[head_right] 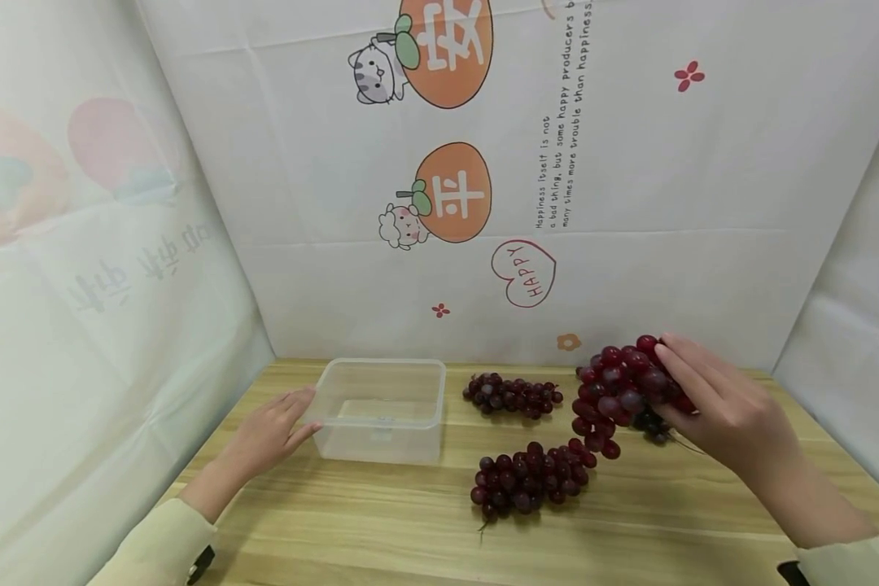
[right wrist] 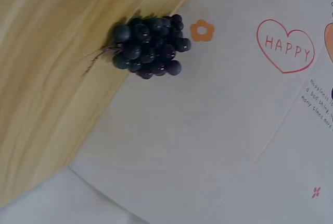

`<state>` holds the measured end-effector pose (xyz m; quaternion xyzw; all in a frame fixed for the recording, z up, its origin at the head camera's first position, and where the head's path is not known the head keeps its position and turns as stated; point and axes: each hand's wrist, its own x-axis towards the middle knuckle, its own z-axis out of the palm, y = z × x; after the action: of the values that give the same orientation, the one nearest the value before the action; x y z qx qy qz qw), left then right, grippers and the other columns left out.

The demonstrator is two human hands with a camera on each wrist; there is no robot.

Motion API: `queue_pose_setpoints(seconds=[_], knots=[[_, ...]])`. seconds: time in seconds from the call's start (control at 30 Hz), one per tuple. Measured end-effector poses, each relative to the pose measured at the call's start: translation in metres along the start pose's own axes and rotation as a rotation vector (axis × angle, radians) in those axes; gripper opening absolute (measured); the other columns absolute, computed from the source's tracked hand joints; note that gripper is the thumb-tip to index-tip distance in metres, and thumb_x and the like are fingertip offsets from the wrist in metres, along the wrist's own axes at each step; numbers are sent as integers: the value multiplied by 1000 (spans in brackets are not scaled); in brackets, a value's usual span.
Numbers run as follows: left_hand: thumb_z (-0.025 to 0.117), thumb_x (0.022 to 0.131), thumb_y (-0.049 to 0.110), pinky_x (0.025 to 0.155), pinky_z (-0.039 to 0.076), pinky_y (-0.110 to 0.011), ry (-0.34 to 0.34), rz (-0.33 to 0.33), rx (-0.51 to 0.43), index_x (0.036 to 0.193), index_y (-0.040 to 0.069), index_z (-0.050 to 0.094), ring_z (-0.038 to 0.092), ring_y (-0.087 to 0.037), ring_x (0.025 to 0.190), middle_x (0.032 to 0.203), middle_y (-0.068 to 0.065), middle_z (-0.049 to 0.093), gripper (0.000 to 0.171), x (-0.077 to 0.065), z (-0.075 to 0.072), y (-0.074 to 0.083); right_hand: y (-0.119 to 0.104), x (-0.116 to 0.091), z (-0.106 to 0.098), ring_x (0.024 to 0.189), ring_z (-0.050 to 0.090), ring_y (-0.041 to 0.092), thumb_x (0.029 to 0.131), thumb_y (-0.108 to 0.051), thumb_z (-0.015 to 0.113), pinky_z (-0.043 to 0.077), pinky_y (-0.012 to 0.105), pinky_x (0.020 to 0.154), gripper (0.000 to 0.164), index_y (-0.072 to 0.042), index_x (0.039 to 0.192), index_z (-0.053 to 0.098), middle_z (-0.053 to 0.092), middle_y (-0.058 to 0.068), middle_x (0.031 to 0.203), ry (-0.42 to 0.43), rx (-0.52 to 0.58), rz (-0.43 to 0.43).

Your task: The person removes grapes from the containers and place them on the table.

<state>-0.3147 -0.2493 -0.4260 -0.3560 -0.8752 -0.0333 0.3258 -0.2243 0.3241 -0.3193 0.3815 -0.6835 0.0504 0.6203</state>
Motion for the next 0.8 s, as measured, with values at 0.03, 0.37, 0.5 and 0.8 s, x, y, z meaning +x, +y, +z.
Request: queue_pose_setpoints(seconds=[0.03,0.37,0.5,0.8], knots=[[33,102,52,94,50,-50,6,2,1,128,-11,53,62,-38,107,121,-25,61,70,0,0,0,0,-2,-2,119,56,22,101,-41,51,34,17,106,54,8,114,67,67,26,107,6,3,5],[42,101,50,97,48,-49,-38,-14,6,130,-10,52,61,-37,110,124,-24,60,67,0,-1,-1,-2,-31,-27,121,56,24,100,-40,52,36,20,106,54,11,112,66,66,29,107,-32,51,25],[46,100,49,98,47,-49,-63,-29,6,131,-9,51,60,-37,111,126,-24,59,66,0,-2,0,-4,-41,-33,120,57,28,100,-40,53,37,22,106,55,12,112,66,65,30,109,-22,64,24],[52,99,46,97,48,-50,-65,-47,3,132,-9,51,60,-38,111,126,-24,59,65,0,-2,1,-12,-59,-42,125,51,13,101,-39,52,36,15,103,55,13,112,65,65,31,105,-59,130,11]])
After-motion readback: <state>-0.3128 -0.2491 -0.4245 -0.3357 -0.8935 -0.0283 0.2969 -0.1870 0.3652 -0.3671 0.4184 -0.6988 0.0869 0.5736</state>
